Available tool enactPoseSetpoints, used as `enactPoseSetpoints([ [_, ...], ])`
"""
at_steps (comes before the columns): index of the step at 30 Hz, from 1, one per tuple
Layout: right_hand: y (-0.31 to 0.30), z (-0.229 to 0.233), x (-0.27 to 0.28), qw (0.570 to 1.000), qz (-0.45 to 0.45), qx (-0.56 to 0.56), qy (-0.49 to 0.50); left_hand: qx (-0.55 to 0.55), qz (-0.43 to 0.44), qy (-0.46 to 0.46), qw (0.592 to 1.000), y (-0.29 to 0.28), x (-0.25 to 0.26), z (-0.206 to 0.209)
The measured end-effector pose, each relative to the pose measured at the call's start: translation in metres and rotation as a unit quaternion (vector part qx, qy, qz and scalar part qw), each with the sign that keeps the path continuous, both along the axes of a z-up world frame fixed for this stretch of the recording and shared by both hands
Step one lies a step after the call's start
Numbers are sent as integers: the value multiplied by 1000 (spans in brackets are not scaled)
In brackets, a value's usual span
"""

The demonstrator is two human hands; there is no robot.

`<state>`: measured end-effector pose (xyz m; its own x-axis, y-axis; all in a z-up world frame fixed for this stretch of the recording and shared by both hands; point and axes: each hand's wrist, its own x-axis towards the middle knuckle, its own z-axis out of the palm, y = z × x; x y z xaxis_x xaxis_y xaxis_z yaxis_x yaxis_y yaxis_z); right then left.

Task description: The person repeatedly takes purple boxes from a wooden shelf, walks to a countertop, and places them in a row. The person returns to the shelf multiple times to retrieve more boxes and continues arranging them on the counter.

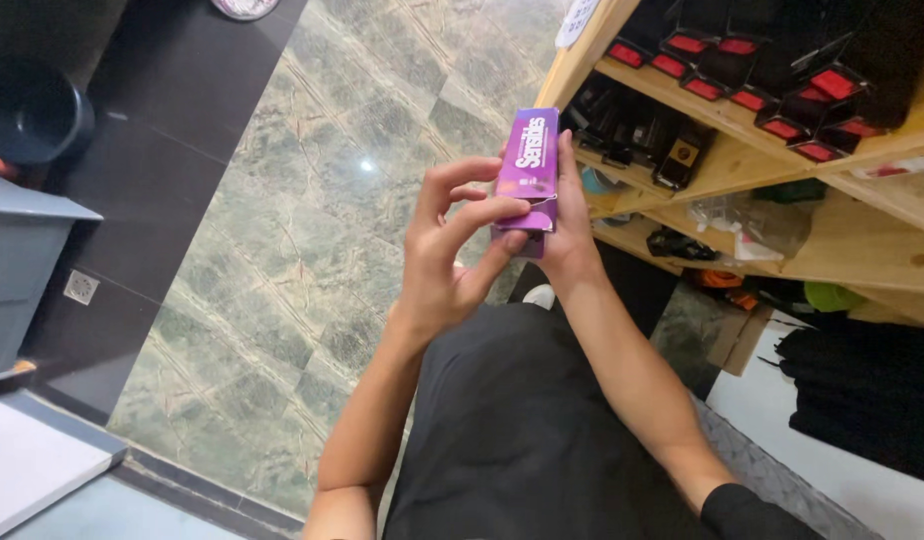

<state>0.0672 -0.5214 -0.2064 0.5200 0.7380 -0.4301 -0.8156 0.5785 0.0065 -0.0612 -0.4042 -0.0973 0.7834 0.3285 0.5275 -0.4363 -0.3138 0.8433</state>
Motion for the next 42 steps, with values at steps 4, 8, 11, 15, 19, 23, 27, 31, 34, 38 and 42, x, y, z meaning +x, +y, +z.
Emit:
enactPoseSetpoints([
  [4,-7,-9,2,999,16,40,-3,34,46,-23,998,-4,-2,-1],
  [8,-4,-6,-5,990,32,138,0,39,105,-46,993,-10,-2,-8],
  [11,1,28,-20,997,17,70,4,39,112,-27,993,-9,-2,-10],
  [15,-4,10,-16,995,23,96,16,17,99,-27,995,-11,-5,-15],
  [19,-3,2,-9,999,14,24,-31,-4,104,13,994,-13,-6,-14],
  [23,3,-5,-4,996,6,-82,-25,-73,66,70,993,-13,-1,-18],
  [27,19,57,-27,970,82,-165,-162,-230,-17,195,953,-6,3,-24],
  [31,26,44,-29,949,96,-264,-140,-468,-27,277,839,-2,12,-48],
  [34,30,45,-30,942,115,-279,-150,-520,-34,252,815,1,7,-65],
  [38,31,60,-24,913,114,-285,-268,-604,11,224,765,20,-10,-65],
  [42,27,58,-7,939,91,-221,-246,-484,115,253,830,38,-18,-36],
])
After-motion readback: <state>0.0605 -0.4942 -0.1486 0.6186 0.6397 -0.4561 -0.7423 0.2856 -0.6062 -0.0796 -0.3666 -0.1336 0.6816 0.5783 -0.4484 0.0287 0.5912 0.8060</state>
